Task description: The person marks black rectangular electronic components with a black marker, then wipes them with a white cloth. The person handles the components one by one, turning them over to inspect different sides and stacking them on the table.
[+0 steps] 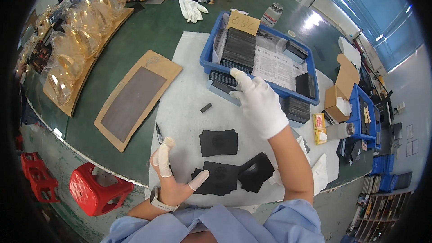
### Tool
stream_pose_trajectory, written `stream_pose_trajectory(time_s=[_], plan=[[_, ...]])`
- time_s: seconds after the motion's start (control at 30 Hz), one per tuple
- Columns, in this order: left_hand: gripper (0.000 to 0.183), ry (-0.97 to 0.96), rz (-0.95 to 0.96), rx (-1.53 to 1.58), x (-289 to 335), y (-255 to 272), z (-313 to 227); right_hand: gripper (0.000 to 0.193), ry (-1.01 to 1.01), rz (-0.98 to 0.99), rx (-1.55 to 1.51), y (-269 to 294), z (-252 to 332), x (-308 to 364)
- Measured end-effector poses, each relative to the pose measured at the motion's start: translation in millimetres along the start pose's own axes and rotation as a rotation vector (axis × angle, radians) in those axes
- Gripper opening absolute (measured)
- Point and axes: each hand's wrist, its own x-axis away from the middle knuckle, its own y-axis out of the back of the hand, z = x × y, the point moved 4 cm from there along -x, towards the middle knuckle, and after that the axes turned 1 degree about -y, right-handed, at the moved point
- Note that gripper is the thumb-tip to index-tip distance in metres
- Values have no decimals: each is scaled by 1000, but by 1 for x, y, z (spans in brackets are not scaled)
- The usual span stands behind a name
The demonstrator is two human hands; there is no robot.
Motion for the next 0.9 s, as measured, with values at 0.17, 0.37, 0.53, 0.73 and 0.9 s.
stream_pose_trajectory(time_s=[0.17, 0.37, 0.53, 0.73, 0.9], plan=[[95, -21, -13, 97, -1, 2, 8, 45, -19, 149, 106, -14, 4, -18], [83, -38, -63, 102, -5, 4, 5, 46, 141, -96, 170, -17, 2, -22], [79, -89, -43, 65, -3, 3, 5, 50, 146, -320, 61, 7, -2, -2], [55, -109, -75, 82, 1, 4, 4, 35, -129, -269, -387, 32, -11, 48], [45, -195, -1, 64, -14, 12, -7, 32, -439, -215, -776, 14, -16, 85]])
